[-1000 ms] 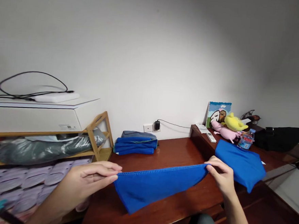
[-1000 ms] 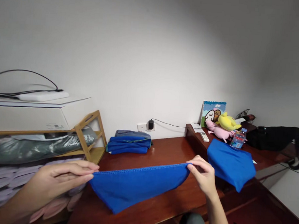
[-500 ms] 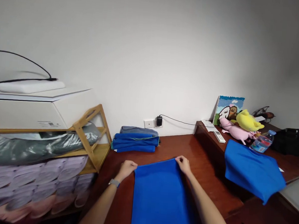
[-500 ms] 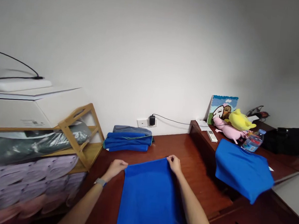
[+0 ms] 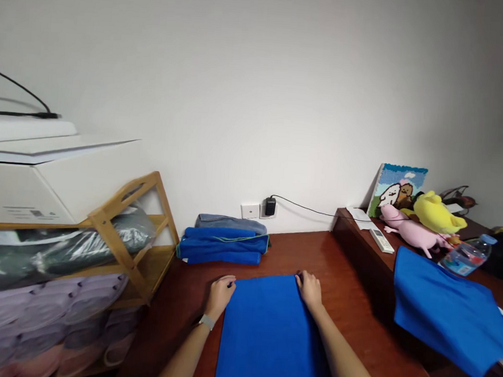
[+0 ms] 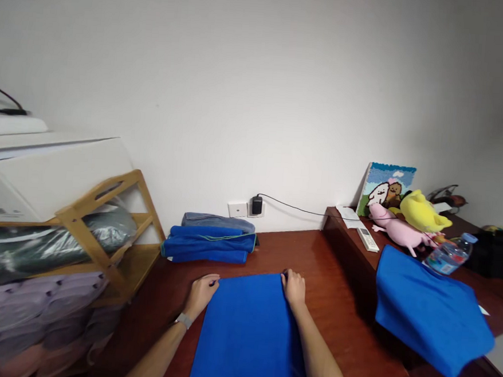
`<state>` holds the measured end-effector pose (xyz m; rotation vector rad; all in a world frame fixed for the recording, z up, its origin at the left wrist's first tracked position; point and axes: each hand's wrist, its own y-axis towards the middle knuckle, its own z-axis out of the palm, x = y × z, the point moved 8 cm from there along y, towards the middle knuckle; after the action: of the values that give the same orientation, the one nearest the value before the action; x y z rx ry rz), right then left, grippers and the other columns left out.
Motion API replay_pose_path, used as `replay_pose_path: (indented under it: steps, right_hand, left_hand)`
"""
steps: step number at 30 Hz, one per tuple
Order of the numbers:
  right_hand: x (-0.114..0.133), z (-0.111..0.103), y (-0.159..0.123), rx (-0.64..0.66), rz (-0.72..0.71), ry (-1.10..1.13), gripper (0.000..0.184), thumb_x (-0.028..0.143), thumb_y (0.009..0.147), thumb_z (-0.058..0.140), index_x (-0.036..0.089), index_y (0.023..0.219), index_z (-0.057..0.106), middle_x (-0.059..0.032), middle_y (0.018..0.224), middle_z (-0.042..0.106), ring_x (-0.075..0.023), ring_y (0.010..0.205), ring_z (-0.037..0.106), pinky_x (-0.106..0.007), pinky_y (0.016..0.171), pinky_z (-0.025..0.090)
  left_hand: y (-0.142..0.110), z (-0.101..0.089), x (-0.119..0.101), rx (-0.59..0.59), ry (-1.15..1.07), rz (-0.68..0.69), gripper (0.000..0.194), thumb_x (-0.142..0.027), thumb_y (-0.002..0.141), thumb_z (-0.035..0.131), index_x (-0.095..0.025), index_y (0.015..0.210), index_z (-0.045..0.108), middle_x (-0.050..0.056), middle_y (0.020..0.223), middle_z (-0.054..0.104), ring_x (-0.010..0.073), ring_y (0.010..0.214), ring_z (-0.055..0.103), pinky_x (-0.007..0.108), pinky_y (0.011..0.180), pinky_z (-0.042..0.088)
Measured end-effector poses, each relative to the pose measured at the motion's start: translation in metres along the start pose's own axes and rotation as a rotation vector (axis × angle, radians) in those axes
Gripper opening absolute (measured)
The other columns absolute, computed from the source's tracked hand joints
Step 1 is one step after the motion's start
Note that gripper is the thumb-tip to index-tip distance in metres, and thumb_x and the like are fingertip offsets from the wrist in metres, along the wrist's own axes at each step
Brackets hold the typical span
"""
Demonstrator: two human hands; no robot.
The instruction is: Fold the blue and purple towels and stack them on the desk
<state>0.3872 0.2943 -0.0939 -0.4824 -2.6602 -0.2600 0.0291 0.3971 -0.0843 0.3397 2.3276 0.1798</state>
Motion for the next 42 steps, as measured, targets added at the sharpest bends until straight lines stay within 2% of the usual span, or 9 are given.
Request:
replay_pose_path:
  steps: [7,11,14,17,26,30,36,39,42]
  right_hand:
    - [0.049,-0.016,-0.018,-0.149,-0.127,-0.216,0.037,0.031,0.108,0.041,0.023,0.133,0.067,-0.0158,0.132,0.069,-0.0326,0.122,0.061,-0.045,0.105,0.043]
    - [0.131,0.027,-0.050,-0.005,-0.420,0.002,0.046,0.028,0.106,0.041,0.022,0.148,0.061,-0.0126,0.148,0.063,-0.0281,0.136,0.056,-0.043,0.119,0.038]
    - [0.162,0.058,-0.066,0.112,-0.472,0.064,0.054,0.035,0.108,0.039,0.020,0.158,0.051,-0.0112,0.162,0.051,-0.0281,0.151,0.044,-0.048,0.129,0.028]
    - [0.146,0.062,-0.061,0.146,-0.400,0.038,0.060,0.043,0.109,0.035,0.020,0.165,0.041,-0.0103,0.169,0.039,-0.0279,0.159,0.032,-0.052,0.131,0.022]
    - [0.033,0.016,-0.013,0.227,-0.148,-0.138,0.067,0.044,0.111,0.020,0.011,0.169,0.025,-0.0114,0.175,0.021,-0.0220,0.163,0.017,-0.043,0.133,0.012]
    - [0.053,0.016,-0.019,0.197,-0.160,-0.188,0.067,0.040,0.110,0.021,0.006,0.168,0.025,-0.0137,0.174,0.021,-0.0248,0.163,0.016,-0.046,0.133,0.007]
    - [0.138,0.055,-0.059,0.138,-0.406,-0.058,0.062,0.037,0.111,0.021,0.014,0.167,0.032,-0.0068,0.173,0.028,-0.0191,0.162,0.021,-0.039,0.133,0.012]
    - [0.125,0.061,-0.063,0.149,-0.349,-0.041,0.063,0.042,0.111,0.021,0.015,0.167,0.032,-0.0072,0.172,0.030,-0.0203,0.162,0.022,-0.042,0.133,0.014]
    - [0.079,0.043,-0.050,0.143,-0.231,-0.093,0.065,0.044,0.111,0.022,0.015,0.168,0.028,-0.0079,0.173,0.027,-0.0222,0.163,0.020,-0.045,0.133,0.013]
  left_hand:
    - [-0.026,0.012,-0.033,-0.078,0.100,0.202,0.046,-0.024,0.095,0.040,-0.019,0.119,0.079,0.012,0.133,0.076,0.0284,0.129,0.067,0.047,0.118,0.049]
    - [-0.046,0.035,-0.056,-0.020,0.154,0.335,0.044,-0.027,0.095,0.045,-0.021,0.124,0.078,0.012,0.137,0.075,0.0301,0.133,0.065,0.051,0.121,0.046]
    - [-0.054,0.047,-0.049,0.023,0.316,0.367,0.050,-0.033,0.098,0.045,-0.022,0.141,0.068,0.013,0.154,0.062,0.0318,0.145,0.056,0.056,0.124,0.041]
    - [-0.055,0.054,-0.035,0.072,0.444,0.349,0.055,-0.041,0.103,0.041,-0.023,0.153,0.057,0.014,0.163,0.050,0.0321,0.153,0.046,0.057,0.126,0.038]
    - [-0.051,0.057,-0.031,0.120,0.509,0.290,0.061,-0.048,0.105,0.036,-0.020,0.159,0.047,0.017,0.168,0.042,0.0322,0.157,0.038,0.055,0.128,0.033]
    - [-0.046,0.063,-0.041,0.142,0.584,0.278,0.060,-0.043,0.104,0.037,-0.018,0.157,0.050,0.016,0.165,0.047,0.0324,0.155,0.042,0.055,0.128,0.033]
    - [-0.055,0.089,-0.066,0.134,0.589,0.358,0.059,-0.026,0.103,0.030,-0.019,0.159,0.046,0.010,0.168,0.044,0.0264,0.157,0.038,0.050,0.130,0.030]
    - [-0.059,0.093,-0.059,0.121,0.590,0.337,0.058,-0.031,0.104,0.031,-0.020,0.159,0.047,0.011,0.167,0.045,0.0278,0.156,0.041,0.053,0.128,0.033]
    - [-0.057,0.089,-0.052,0.080,0.587,0.298,0.058,-0.036,0.105,0.031,-0.020,0.160,0.044,0.012,0.169,0.041,0.0292,0.156,0.040,0.055,0.128,0.032]
